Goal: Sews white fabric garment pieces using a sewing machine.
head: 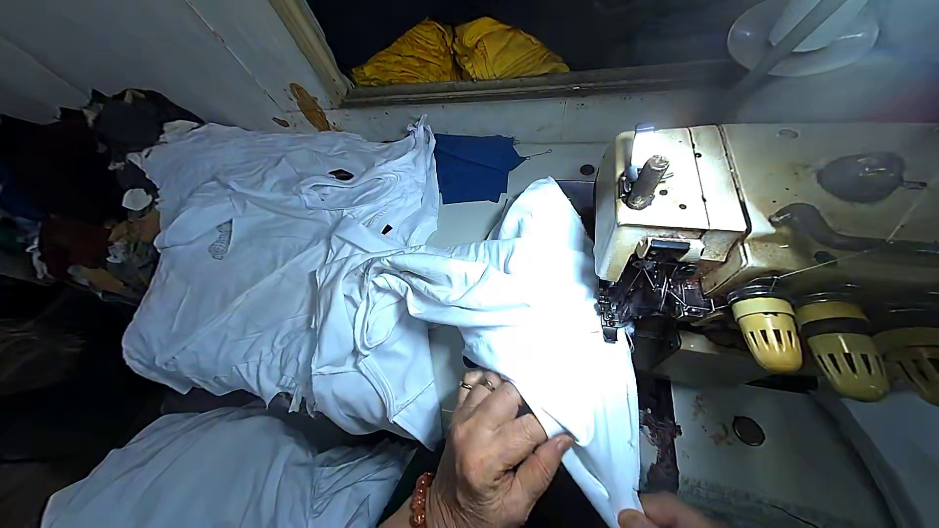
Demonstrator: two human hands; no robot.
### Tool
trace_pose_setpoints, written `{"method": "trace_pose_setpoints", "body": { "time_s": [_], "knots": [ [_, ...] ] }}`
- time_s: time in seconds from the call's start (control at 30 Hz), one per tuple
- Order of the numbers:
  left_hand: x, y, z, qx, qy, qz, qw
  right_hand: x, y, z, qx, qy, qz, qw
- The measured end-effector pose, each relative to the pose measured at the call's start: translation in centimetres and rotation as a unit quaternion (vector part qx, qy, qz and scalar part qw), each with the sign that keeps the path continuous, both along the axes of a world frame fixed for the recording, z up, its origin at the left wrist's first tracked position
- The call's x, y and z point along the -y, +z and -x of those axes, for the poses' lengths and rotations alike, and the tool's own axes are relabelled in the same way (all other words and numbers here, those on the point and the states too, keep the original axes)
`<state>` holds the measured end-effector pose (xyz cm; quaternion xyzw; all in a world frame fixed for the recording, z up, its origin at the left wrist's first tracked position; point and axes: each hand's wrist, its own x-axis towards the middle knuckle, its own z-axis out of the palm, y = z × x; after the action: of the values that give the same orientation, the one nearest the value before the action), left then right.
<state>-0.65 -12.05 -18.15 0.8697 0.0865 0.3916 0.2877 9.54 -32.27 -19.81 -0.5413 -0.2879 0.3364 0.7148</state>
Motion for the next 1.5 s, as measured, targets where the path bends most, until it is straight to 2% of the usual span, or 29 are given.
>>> {"method": "trace_pose_setpoints", "body": {
  "time_s": [0.37, 0.5, 0.57, 0.63, 0.73, 0.87, 1.0, 1.1, 1.2, 1.27, 1.33, 1.37, 1.43, 1.5],
  "knots": [
    [-5.5, 1.5, -5.0, 0.014, 0.05, -0.008, 0.999, -6.6, 2.5, -2.6, -0.065, -0.092, -0.014, 0.994],
    [-6.4, 2.8, -6.8, -0.005, 0.101, -0.113, 0.988, -8.7, 3.2, -4.1, -0.127, -0.142, 0.043, 0.981],
    [-6.4, 3.9, -7.3, -0.018, 0.075, -0.169, 0.983, -9.5, 3.5, -4.8, -0.151, -0.147, 0.049, 0.976],
    [-6.4, 4.5, -7.6, -0.079, 0.029, -0.179, 0.98, -9.8, 3.6, -5.2, -0.162, -0.139, 0.048, 0.976],
    [-7.3, 4.0, -7.6, -0.158, -0.009, -0.135, 0.978, -9.8, 3.6, -5.4, -0.177, -0.129, 0.049, 0.974],
    [-8.5, 4.0, -8.2, -0.143, -0.027, -0.091, 0.985, -9.8, 3.3, -5.1, -0.176, -0.139, 0.044, 0.974],
    [-9.1, 3.2, -9.3, -0.105, 0.044, -0.006, 0.994, -8.7, 2.7, -4.2, -0.162, -0.135, 0.015, 0.977],
    [-7.8, 3.7, -7.1, -0.119, 0.113, -0.006, 0.986, -7.3, 3.0, -3.7, -0.083, -0.12, 0.002, 0.989],
    [-6.3, 4.8, -3.2, -0.196, 0.136, -0.057, 0.97, -6.2, 3.8, -3.6, 0.127, -0.069, -0.005, 0.989],
    [-4.4, 6.1, -0.3, -0.24, 0.064, -0.068, 0.966, -6.1, 3.6, -3.8, 0.274, -0.006, 0.01, 0.962],
    [-2.1, 7.8, 1.7, -0.285, -0.095, -0.025, 0.954, -5.8, 3.4, -3.8, 0.369, 0.043, 0.05, 0.927],
    [-1.1, 8.2, 2.2, -0.32, -0.144, -0.009, 0.936, -5.4, 3.3, -4.0, 0.402, 0.043, 0.072, 0.912],
    [-0.5, 7.0, 2.9, -0.371, -0.133, -0.062, 0.917, -4.1, 3.1, -5.0, 0.45, -0.007, 0.143, 0.882],
    [-1.7, 4.5, 3.4, -0.349, -0.053, -0.15, 0.923, -1.8, 3.2, -7.1, 0.467, -0.051, 0.244, 0.848]
  ]
}}
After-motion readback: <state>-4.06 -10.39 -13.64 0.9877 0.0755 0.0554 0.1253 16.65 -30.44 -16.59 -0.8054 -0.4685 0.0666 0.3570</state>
